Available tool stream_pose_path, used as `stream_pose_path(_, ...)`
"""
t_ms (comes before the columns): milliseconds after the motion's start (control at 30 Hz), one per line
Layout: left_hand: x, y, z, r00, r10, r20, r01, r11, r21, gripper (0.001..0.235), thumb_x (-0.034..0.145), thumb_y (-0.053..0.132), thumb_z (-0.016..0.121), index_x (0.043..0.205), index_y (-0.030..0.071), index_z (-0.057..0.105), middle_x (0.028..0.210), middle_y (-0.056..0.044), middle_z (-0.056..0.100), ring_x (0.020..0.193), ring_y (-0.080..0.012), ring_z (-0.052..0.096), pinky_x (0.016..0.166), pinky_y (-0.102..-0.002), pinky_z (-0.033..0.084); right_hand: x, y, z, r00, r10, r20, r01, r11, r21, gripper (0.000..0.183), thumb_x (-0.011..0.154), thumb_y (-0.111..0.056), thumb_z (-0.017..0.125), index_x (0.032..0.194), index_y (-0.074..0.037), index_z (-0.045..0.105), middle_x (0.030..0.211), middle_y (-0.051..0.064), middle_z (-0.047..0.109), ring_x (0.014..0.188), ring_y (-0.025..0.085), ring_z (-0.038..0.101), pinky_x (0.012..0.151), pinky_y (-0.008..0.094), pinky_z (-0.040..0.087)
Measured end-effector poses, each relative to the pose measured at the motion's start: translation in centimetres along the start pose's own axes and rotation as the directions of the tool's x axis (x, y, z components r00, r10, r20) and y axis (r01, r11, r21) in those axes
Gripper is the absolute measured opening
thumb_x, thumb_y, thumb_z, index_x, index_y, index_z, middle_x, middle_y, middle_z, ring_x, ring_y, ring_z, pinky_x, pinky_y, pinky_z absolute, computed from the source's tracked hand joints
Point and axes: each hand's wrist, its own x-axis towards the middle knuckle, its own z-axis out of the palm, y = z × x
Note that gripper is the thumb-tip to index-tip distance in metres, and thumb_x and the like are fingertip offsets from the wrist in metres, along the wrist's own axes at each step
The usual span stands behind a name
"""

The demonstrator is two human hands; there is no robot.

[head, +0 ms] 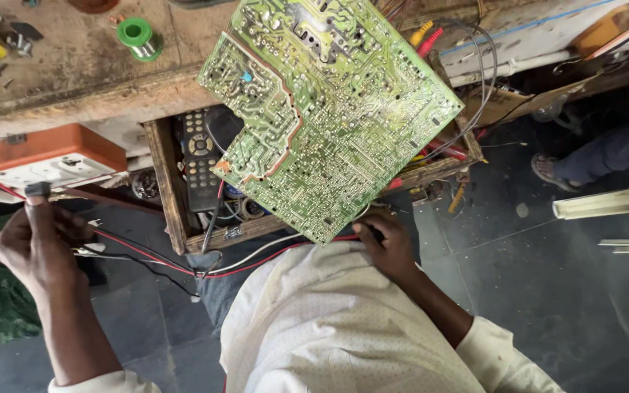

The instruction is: The person holds a green circuit board and uses a soldering iron to work on specific points on the board. They also handle a remote control and a multimeter probe, connecting wires to the board and adjusting connections.

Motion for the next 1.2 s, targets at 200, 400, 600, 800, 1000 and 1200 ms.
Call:
stream_pose_path(200,-0.3,0.0,-0.3,0.997,-0.077,0.022,0.080,0.987,-0.138,0.041,0.120,0.025,0.059,0.089,-0.001,0.061,0.076,-0.012,0.065,0.060,-0.0195,0.063,0.063,-0.033,0.053,-0.3,0.4,0.0,1.000,-0.005,0.009,0.005,1.000,0.022,0.016,0.095,-0.018,0.072,0.100,-0.003,0.072,0.100,0.013,0.072,0.091,0.026,0.071,0.080,0.035,0.054)
stream_pose_path(400,-0.4,1.2,-0.4,0.991,-0.135,0.027,0.137,0.985,-0.104,0.039,0.119,0.032,0.060,0.092,0.003,0.061,0.079,-0.010,0.065,0.064,-0.0197,0.065,0.061,-0.030,0.053,-0.2,0.4,0.0,0.999,-0.012,0.034,0.010,0.999,0.041,0.015,0.095,-0.016,0.072,0.098,-0.002,0.072,0.098,0.013,0.071,0.090,0.027,0.069,0.081,0.036,0.053)
stream_pose_path(600,0.1,0.8,-0.5,0.985,-0.170,0.018,0.171,0.981,-0.090,0.040,0.115,0.034,0.060,0.087,0.006,0.059,0.074,-0.008,0.063,0.059,-0.0180,0.062,0.055,-0.028,0.047,-0.2,0.2,-0.3,0.999,-0.039,0.019,0.038,0.999,0.020,0.013,0.096,-0.013,0.072,0.098,0.000,0.071,0.100,0.013,0.069,0.090,0.027,0.067,0.080,0.037,0.051)
stream_pose_path(800,-0.6,1.2,-0.6,0.990,-0.132,0.040,0.136,0.983,-0.123,0.041,0.115,0.032,0.062,0.085,0.003,0.060,0.074,-0.009,0.063,0.061,-0.0177,0.062,0.057,-0.028,0.049,0.1,-0.8,-0.5,0.999,-0.033,0.038,0.032,0.999,0.028,0.012,0.098,-0.010,0.071,0.102,0.001,0.071,0.101,0.012,0.069,0.088,0.024,0.066,0.079,0.034,0.051)
stream_pose_path(1000,-6.1,2.9,-1.0,0.998,-0.034,-0.049,0.020,0.965,-0.262,0.035,0.117,0.030,0.059,0.093,0.004,0.060,0.080,-0.010,0.064,0.064,-0.0177,0.061,0.063,-0.030,0.052,0.2,-1.2,-0.6,0.997,-0.062,0.047,0.062,0.998,-0.001,0.010,0.099,-0.009,0.070,0.102,0.001,0.070,0.098,0.011,0.068,0.086,0.023,0.065,0.079,0.034,0.050)
stream_pose_path(1200,-13.7,4.5,1.4,0.998,-0.045,0.033,0.054,0.925,-0.376,0.029,0.108,0.014,0.072,0.086,0.007,0.055,0.073,-0.003,0.057,0.060,-0.0118,0.057,0.049,-0.026,0.045,0.2,-1.4,-0.3,0.996,-0.082,0.043,0.085,0.994,-0.064,0.015,0.100,-0.013,0.072,0.099,0.001,0.069,0.094,0.011,0.068,0.082,0.023,0.064,0.076,0.034,0.049)
